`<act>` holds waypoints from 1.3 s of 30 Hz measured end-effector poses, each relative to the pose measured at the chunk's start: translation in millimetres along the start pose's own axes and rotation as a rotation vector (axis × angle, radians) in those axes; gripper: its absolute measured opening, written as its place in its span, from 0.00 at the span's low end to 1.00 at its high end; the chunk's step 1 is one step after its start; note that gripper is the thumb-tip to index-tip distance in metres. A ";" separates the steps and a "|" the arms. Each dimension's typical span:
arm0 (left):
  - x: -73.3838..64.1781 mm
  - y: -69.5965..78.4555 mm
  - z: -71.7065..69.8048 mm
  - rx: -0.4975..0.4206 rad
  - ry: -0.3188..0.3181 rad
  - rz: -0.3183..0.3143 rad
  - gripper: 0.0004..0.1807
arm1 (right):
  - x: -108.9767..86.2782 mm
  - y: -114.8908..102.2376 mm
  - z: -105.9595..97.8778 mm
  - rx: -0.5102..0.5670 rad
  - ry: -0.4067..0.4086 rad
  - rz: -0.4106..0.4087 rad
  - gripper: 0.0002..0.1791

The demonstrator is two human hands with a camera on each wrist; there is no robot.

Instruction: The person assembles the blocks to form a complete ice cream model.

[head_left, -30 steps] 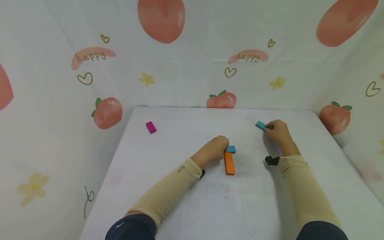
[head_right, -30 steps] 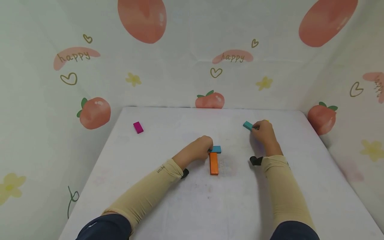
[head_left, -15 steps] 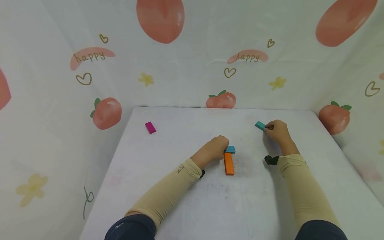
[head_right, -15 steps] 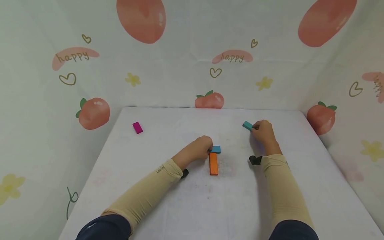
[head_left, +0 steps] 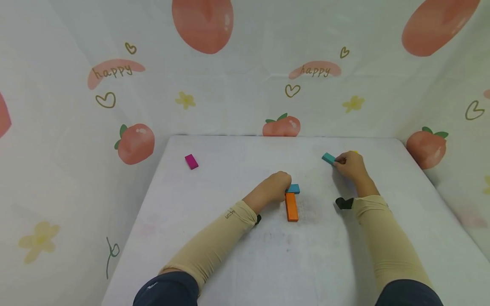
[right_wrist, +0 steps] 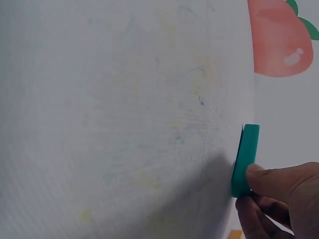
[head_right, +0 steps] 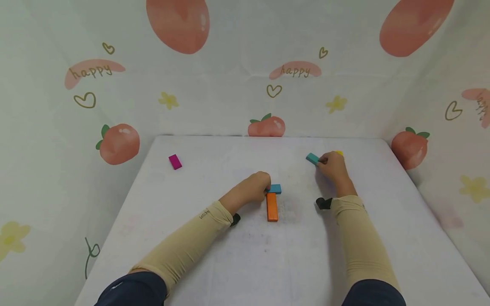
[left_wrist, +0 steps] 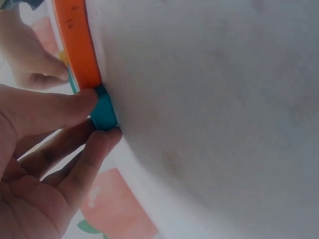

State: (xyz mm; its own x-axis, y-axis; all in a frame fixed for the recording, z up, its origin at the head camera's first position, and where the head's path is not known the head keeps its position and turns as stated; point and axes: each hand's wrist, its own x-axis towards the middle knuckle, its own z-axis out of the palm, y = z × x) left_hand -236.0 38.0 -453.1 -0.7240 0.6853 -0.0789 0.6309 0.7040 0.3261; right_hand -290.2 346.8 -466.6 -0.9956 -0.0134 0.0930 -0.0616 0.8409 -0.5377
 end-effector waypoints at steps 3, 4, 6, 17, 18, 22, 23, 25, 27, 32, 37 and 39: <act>0.3 -1.1 1.4 0.000 0.000 0.000 0.07 | 0.3 -1.6 2.7 0.004 0.000 0.001 0.12; 0.3 -1.5 1.6 -0.002 0.000 -0.002 0.07 | 0.2 -2.8 3.7 0.005 0.002 -0.002 0.12; 0.3 -1.8 1.6 -0.004 -0.002 -0.002 0.07 | 0.1 -5.0 5.5 0.010 -0.003 -0.004 0.13; 1.5 -1.2 -0.7 -0.030 -0.023 -0.022 0.07 | 1.4 -19.6 18.2 0.017 -0.044 -0.006 0.13; 1.5 -1.3 -0.8 -0.037 -0.027 -0.029 0.06 | 1.3 -21.3 19.2 0.017 -0.043 -0.010 0.13; 0.8 -1.7 -0.9 -0.061 -0.040 -0.046 0.06 | 0.1 -28.4 22.6 0.029 -0.060 -0.006 0.13; 0.9 -1.9 -0.4 -0.064 -0.042 -0.049 0.06 | -0.2 -30.1 23.4 0.037 -0.067 0.001 0.13; 1.4 -2.4 0.0 -0.061 -0.039 -0.049 0.06 | -0.2 -32.8 25.2 0.042 -0.076 0.006 0.13; 2.1 -3.0 0.5 -0.044 -0.032 -0.044 0.06 | -0.2 -35.3 26.9 0.047 -0.079 0.001 0.13; 3.6 -3.9 1.6 0.014 -0.012 -0.011 0.07 | -0.6 -40.4 31.9 0.056 -0.082 -0.023 0.12; 2.5 -2.9 0.6 0.023 -0.003 -0.013 0.06 | -1.5 -45.2 36.1 0.070 -0.109 -0.020 0.12; 1.7 -2.0 -0.2 0.030 0.002 -0.024 0.06 | -2.3 -47.5 37.0 0.077 -0.119 -0.025 0.12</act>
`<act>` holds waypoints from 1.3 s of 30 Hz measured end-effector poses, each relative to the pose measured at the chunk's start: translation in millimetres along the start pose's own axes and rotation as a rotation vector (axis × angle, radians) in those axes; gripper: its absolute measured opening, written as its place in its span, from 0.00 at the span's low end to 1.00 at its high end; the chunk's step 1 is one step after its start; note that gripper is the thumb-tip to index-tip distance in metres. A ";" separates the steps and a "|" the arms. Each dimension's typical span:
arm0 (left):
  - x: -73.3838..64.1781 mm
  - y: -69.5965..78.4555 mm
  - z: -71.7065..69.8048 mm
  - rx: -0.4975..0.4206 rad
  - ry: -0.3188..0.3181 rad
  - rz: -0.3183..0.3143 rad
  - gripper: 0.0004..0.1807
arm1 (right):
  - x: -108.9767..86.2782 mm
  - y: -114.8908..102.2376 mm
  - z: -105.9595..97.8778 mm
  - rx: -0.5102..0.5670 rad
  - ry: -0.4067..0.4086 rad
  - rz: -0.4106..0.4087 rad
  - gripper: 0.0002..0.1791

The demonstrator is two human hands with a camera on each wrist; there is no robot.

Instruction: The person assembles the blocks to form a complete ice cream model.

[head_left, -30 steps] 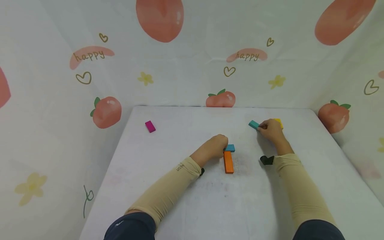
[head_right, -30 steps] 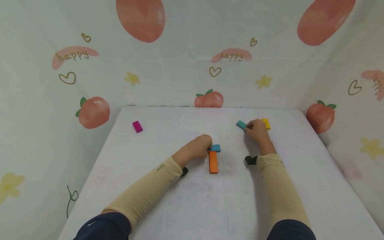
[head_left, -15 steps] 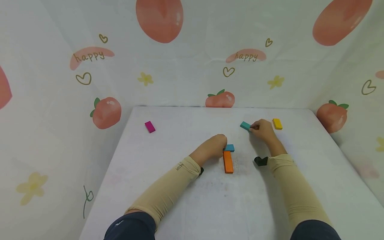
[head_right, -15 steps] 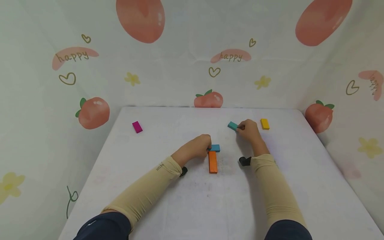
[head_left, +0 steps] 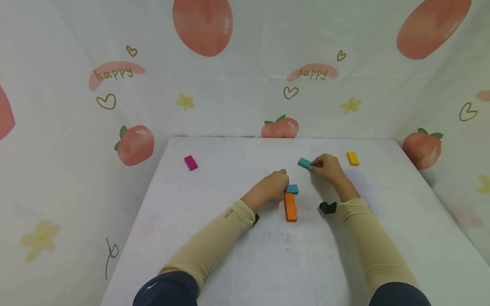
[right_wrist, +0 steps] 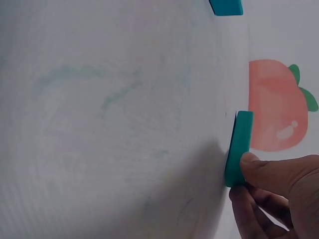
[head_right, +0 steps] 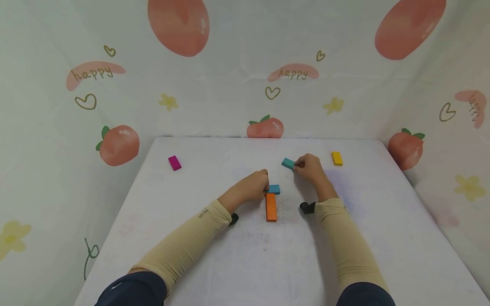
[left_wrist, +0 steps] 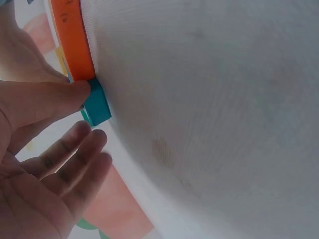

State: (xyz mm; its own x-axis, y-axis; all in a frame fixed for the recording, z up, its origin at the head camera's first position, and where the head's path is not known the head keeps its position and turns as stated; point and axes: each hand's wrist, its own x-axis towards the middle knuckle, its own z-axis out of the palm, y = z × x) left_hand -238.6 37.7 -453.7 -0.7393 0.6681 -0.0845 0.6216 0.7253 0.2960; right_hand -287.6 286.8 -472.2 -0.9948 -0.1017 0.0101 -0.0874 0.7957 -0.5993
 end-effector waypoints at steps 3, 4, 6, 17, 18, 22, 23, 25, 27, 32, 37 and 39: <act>-1.2 1.4 -1.5 0.021 0.011 -0.013 0.04 | -1.1 -4.1 1.2 0.003 -0.011 -0.022 0.12; -1.6 1.7 -1.9 0.027 0.013 -0.017 0.04 | -1.4 -5.4 1.5 0.004 -0.014 -0.029 0.12; -1.7 2.2 -2.5 0.045 0.018 -0.017 0.04 | -2.0 -8.0 2.1 0.006 -0.021 -0.041 0.12; -2.1 -1.2 -1.5 0.018 -0.005 -0.031 0.09 | -7.0 -18.5 10.9 0.011 -0.060 -0.063 0.10; -2.4 -2.1 -0.8 0.002 -0.005 -0.031 0.10 | -7.2 -19.2 12.0 0.011 -0.065 -0.063 0.10; -4.2 -5.6 1.1 -0.040 0.009 -0.020 0.14 | -8.1 -21.5 15.6 0.015 -0.066 -0.081 0.10; -4.8 -6.5 1.3 -0.050 0.014 -0.017 0.14 | -8.2 -22.1 16.4 0.019 -0.066 -0.085 0.10; -6.2 -7.4 1.0 -0.054 0.023 -0.007 0.14 | -8.8 -23.3 17.2 0.021 -0.068 -0.097 0.09; -7.5 -7.9 0.5 -0.055 0.028 0.002 0.14 | -9.7 -25.1 17.3 0.023 -0.069 -0.111 0.09; -10.5 -8.4 0.4 -0.075 0.025 0.002 0.13 | -11.6 -28.4 17.7 0.030 -0.094 -0.144 0.09; -11.0 -10.9 -0.5 -0.108 0.066 0.015 0.13 | -12.6 -31.2 19.0 0.036 -0.115 -0.175 0.08; -10.0 -12.5 -0.8 -0.109 0.093 0.021 0.14 | -13.1 -32.3 19.9 0.040 -0.120 -0.175 0.07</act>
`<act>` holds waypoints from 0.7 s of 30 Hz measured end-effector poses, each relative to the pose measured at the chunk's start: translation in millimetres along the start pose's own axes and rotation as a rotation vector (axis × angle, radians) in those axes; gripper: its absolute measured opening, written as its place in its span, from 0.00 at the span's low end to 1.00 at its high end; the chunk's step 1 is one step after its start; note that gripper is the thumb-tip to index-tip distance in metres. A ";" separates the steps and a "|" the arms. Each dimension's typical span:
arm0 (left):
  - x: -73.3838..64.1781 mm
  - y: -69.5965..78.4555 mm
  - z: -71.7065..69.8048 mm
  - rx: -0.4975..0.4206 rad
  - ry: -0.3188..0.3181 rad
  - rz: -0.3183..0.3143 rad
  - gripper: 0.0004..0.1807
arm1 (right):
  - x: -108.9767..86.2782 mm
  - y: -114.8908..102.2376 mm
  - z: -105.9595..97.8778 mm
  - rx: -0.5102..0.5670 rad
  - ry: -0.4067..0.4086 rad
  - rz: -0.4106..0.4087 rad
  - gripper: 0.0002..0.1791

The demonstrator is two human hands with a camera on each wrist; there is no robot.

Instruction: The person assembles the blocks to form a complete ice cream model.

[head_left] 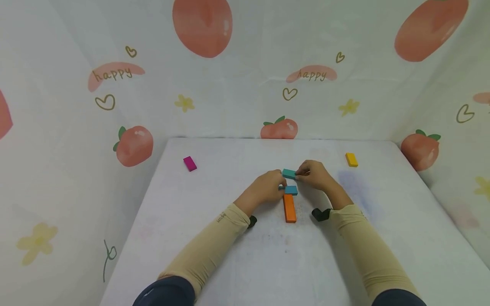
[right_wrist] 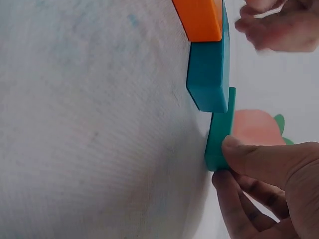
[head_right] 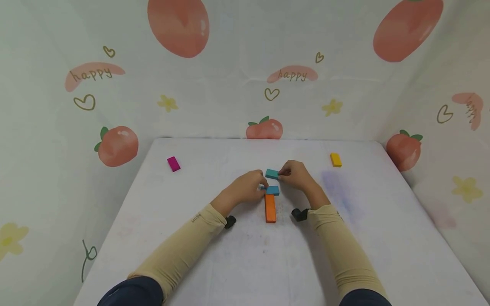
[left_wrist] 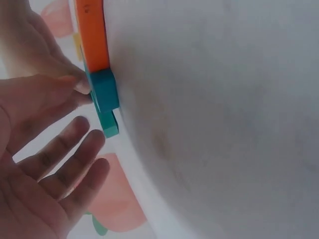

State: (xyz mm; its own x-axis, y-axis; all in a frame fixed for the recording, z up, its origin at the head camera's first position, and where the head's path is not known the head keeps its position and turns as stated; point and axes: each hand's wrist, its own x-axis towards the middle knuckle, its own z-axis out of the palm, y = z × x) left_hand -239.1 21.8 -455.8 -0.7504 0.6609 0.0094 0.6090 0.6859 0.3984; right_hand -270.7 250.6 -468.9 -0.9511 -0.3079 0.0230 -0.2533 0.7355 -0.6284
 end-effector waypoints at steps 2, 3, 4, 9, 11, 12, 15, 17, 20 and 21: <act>0.9 -1.3 -0.6 0.009 0.020 0.007 0.16 | 0.1 -1.2 0.7 0.006 -0.009 0.004 0.07; 1.5 -1.9 -0.7 0.011 0.027 0.012 0.17 | -0.1 -1.9 1.1 0.010 -0.015 0.004 0.07; 2.2 -2.6 -0.3 0.015 0.031 0.019 0.18 | -0.2 -2.4 1.4 0.015 -0.021 0.004 0.06; 4.3 -4.5 1.9 0.030 0.042 0.050 0.17 | -1.5 -4.2 2.2 0.031 -0.040 -0.019 0.06; 4.6 -4.9 3.0 0.049 0.040 0.052 0.17 | -2.0 -4.5 2.5 0.031 -0.041 -0.029 0.06; 4.6 -5.1 3.5 0.056 0.037 0.051 0.17 | -2.2 -4.6 2.7 0.029 -0.042 -0.034 0.05; 4.8 -5.0 3.9 0.069 0.028 0.043 0.16 | -3.0 -5.7 2.4 0.022 -0.045 -0.048 0.05; 4.6 -5.0 3.8 0.062 0.021 0.040 0.16 | -3.4 -6.7 2.5 0.019 -0.045 -0.056 0.05; 4.4 -4.6 3.1 0.045 0.012 0.042 0.15 | -4.1 -8.0 2.3 0.020 -0.050 -0.058 0.05; 4.3 -4.6 3.0 0.041 0.008 0.042 0.14 | -4.3 -8.2 2.5 0.023 -0.056 -0.057 0.05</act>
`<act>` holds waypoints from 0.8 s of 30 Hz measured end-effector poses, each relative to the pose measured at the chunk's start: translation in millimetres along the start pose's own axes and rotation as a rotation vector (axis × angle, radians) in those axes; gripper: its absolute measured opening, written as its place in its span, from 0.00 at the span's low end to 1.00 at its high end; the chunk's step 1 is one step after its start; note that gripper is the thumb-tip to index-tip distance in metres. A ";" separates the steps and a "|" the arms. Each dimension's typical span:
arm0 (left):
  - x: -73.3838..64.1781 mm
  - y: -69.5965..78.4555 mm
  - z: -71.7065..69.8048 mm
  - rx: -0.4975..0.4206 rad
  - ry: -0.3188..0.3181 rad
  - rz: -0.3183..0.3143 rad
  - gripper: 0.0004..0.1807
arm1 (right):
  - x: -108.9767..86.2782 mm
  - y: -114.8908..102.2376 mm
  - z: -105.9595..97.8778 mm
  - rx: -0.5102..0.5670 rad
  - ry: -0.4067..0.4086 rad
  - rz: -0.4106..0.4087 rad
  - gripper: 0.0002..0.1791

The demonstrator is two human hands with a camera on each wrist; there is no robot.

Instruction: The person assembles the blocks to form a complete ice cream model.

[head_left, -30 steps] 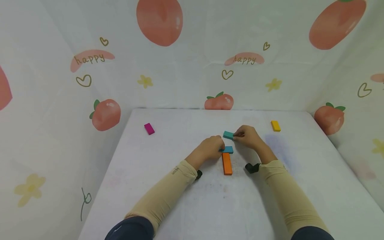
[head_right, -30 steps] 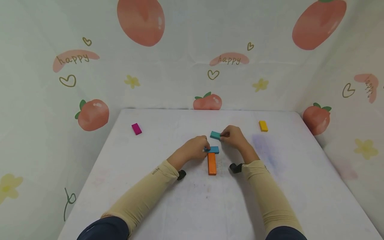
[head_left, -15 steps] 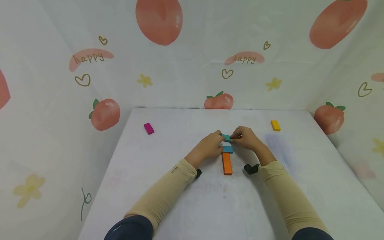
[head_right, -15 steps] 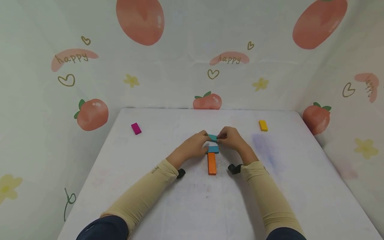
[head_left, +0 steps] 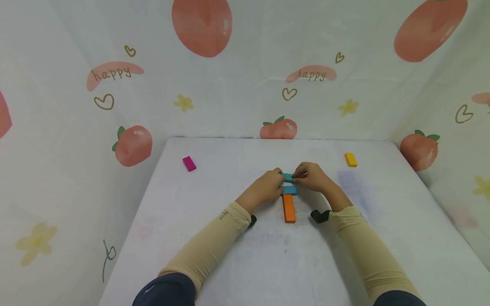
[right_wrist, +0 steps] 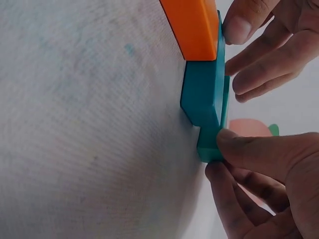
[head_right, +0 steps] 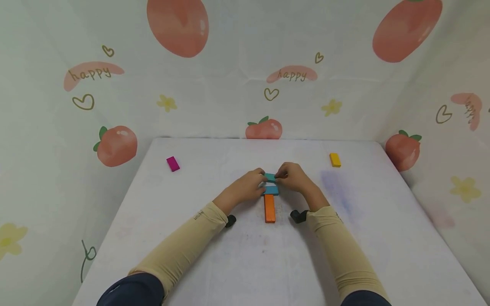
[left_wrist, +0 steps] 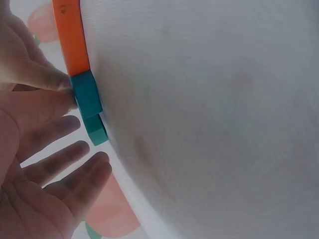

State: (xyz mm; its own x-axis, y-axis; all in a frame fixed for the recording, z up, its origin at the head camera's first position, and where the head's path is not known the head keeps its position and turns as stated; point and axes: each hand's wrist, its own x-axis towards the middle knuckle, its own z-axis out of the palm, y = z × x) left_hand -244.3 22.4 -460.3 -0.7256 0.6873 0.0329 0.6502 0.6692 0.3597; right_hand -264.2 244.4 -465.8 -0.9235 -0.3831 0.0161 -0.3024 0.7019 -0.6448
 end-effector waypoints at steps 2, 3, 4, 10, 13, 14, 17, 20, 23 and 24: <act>0.4 -0.2 0.1 -0.002 -0.005 0.001 0.14 | -0.2 -0.5 0.3 0.004 -0.014 0.001 0.05; 0.7 -0.4 0.3 -0.001 -0.007 0.002 0.13 | -0.3 -0.8 0.4 0.006 -0.021 0.001 0.05; 0.8 -0.4 0.3 -0.001 -0.009 0.001 0.13 | -0.5 -1.2 0.5 0.008 -0.025 0.000 0.05; 1.3 -0.4 0.7 0.000 -0.017 -0.002 0.13 | -1.7 -2.8 0.8 -0.005 -0.025 -0.012 0.05; 1.9 -0.8 2.1 0.004 -0.025 -0.004 0.15 | -2.6 -2.9 1.2 -0.011 -0.027 -0.013 0.05; 2.2 -0.9 2.8 0.005 -0.027 -0.004 0.15 | -3.0 -2.9 1.4 -0.013 -0.028 -0.012 0.05; 3.0 -1.4 4.2 -0.005 -0.037 -0.008 0.15 | -4.2 -2.7 2.3 -0.020 -0.030 -0.011 0.05; 2.3 -0.8 3.2 -0.013 -0.043 -0.013 0.14 | -5.0 -2.5 2.9 -0.017 -0.028 -0.026 0.05; 0.7 0.6 -0.1 -0.014 -0.045 -0.021 0.13 | -5.3 -2.6 3.5 -0.007 -0.027 -0.049 0.05; 0.1 1.2 -1.2 -0.014 -0.046 -0.022 0.14 | -5.2 -2.6 4.0 -0.007 -0.028 -0.054 0.05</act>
State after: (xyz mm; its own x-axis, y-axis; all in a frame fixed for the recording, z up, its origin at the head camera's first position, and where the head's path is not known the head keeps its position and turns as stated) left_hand -243.9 22.9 -458.8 -0.7285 0.6848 -0.0176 0.6307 0.6804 0.3732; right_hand -257.6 242.2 -467.3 -0.8990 -0.4370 0.0289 -0.3532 0.6844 -0.6379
